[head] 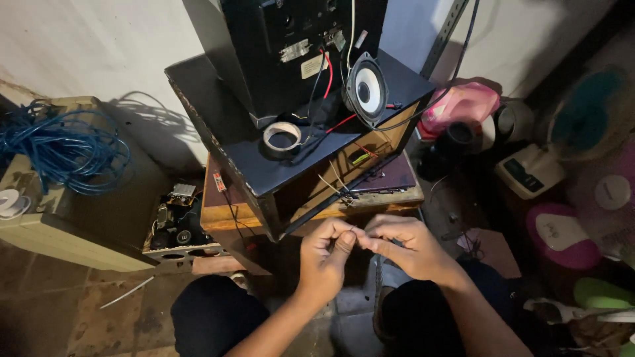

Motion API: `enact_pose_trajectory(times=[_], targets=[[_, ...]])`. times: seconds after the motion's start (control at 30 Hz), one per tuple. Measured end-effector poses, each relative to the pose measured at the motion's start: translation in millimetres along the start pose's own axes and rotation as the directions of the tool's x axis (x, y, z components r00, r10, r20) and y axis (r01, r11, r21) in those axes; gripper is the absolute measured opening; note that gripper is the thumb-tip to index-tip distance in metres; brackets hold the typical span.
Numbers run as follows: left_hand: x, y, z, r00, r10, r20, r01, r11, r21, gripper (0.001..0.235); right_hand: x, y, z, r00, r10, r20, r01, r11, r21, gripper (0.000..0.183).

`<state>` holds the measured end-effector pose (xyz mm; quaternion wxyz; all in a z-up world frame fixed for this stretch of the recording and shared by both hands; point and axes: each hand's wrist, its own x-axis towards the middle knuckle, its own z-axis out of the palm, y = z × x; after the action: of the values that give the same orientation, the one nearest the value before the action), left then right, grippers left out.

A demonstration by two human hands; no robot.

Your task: The person sits on the floor and works on a small electronic component, stripping wires and using a lighter to heat the connection. They manipulate the wires and component with both hands, occasionally reaching for tools on the nearby table.

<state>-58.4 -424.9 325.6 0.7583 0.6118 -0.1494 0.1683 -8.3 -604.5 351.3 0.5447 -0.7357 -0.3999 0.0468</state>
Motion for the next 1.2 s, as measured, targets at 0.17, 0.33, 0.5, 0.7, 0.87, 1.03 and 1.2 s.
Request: enact_pose_trajectory(times=[0.17, 0.33, 0.5, 0.7, 0.87, 1.03, 1.2], targets=[[-5.7, -9.5, 2.3, 0.997, -0.068, 0.029, 0.065, 0.993, 0.101, 0.022, 2.7, 1.9, 4.4, 0.995, -0.102, 0.006, 0.102, 0.993, -0.052, 0.015], [-8.1, -17.4, 3.0, 0.989, -0.137, 0.05, 0.13, 0.985, 0.114, 0.024, -2.7, 18.2, 3.7, 0.988, -0.148, -0.029, 0.142, 0.977, -0.16, 0.021], [-7.4, -27.1, 4.5, 0.994, -0.107, 0.024, 0.108, 0.994, -0.035, 0.023, -1.4, 11.1, -2.0, 0.992, -0.128, -0.016, 0.123, 0.975, -0.183, 0.011], [-2.7, -32.0, 2.7, 0.937, -0.349, 0.02, 0.302, 0.782, -0.545, 0.019, 0.1, 3.1, -5.2, 0.982, -0.164, -0.098, 0.147, 0.976, -0.162, 0.013], [-0.7, -22.6, 3.4, 0.909, -0.417, 0.028, 0.354, 0.733, -0.581, 0.017, -3.3, 5.4, -3.8, 0.969, -0.187, -0.161, 0.144, 0.959, -0.245, 0.013], [-0.7, -26.7, 4.3, 0.904, -0.428, 0.021, 0.341, 0.69, -0.638, 0.016, 0.8, -1.0, 0.0, 0.956, -0.233, -0.181, 0.177, 0.943, -0.282, 0.015], [-1.4, -34.2, 4.4, 0.859, -0.51, -0.047, 0.338, 0.633, -0.696, 0.024, 9.9, -9.3, 4.2, 0.923, -0.241, -0.302, 0.216, 0.97, -0.113, 0.016]])
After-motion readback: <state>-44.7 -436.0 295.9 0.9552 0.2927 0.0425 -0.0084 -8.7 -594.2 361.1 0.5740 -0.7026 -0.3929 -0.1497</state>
